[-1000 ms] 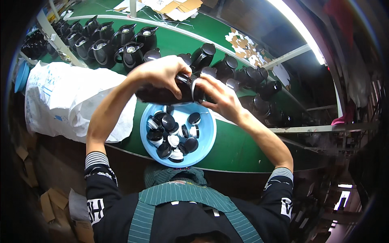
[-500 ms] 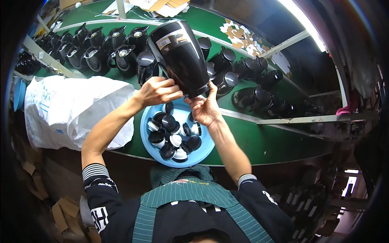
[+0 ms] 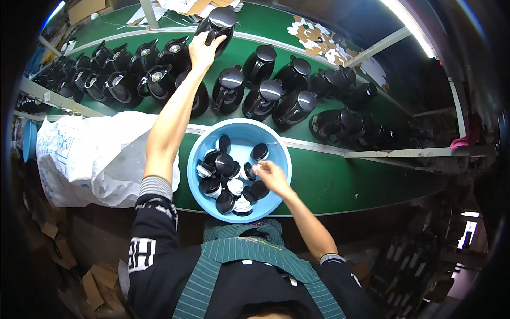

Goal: The person repeatedly picks black kettle bodies from a green workbench and white lids from a blue basin, then screws the lids onto the kettles by hand. The assembled kettles are placed back on the bench. The person briefly moves the basin and retrieves more lids from a cardboard box before continuing the same assembly steps.

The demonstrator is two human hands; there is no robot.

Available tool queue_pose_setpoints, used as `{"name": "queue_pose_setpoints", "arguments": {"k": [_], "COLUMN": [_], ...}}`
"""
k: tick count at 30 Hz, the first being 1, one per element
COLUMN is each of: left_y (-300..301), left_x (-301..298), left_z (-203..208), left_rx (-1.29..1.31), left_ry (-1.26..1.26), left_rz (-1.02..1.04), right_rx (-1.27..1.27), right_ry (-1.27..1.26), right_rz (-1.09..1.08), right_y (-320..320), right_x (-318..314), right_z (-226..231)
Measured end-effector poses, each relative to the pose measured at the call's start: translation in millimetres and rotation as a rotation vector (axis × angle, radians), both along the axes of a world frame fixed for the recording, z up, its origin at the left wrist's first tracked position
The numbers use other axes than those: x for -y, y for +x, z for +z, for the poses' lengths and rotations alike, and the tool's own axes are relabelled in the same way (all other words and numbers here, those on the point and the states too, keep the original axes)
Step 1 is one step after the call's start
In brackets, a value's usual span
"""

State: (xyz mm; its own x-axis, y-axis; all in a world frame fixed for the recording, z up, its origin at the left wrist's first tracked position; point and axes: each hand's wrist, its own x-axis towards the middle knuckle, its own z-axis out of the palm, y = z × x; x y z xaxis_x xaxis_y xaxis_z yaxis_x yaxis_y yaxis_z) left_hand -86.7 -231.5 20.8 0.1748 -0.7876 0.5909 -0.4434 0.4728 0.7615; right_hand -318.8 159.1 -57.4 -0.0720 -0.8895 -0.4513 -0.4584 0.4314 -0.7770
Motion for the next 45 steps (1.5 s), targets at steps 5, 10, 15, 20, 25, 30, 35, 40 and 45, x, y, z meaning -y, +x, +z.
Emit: {"name": "queue_pose_setpoints", "arguments": {"k": [5,10,15,20,25,30,35,40,45], "left_y": [-42.3,-18.5,-9.0,97.3,240.9,254.0,231.2,233.7,267.2], "left_x": [36.2,39.8,-11.4,-67.8,-78.9,-72.8,-108.4,-145.0,-140.2], "left_z": [-72.7,-129.2,-50.5,-29.0,-83.2,-74.2,-60.8,9.6,48.7], "left_rx": [-0.172,0.334,0.437,0.551,0.582,0.477,0.236,0.444,0.558], "left_ry": [0.397,0.716,0.558,0.303,0.804,0.778,0.349,0.170,0.149], "left_rz": [-0.029,-0.049,-0.047,0.516,0.379,0.006,-0.147,-0.178,-0.283], "right_rx": [-0.470,-0.381,-0.297,-0.368,-0.254,-0.060,0.290,-0.137,-0.503], "right_ry": [-0.256,-0.311,-0.091,-0.224,-0.245,-0.434,-0.630,-0.739,-1.085], "right_rz": [0.312,0.565,0.732,0.827,0.588,0.408,0.233,0.385,0.631], "right_y": [39.6,81.1,86.1,73.1,70.0,84.8,188.7,250.9,262.5], "right_x": [-22.6,23.4,64.2,74.2,65.0,110.6,216.9,255.7,248.7], "right_z": [-32.2,-36.4,-45.5,-21.1,37.3,77.4,99.0,139.9,164.2]}}
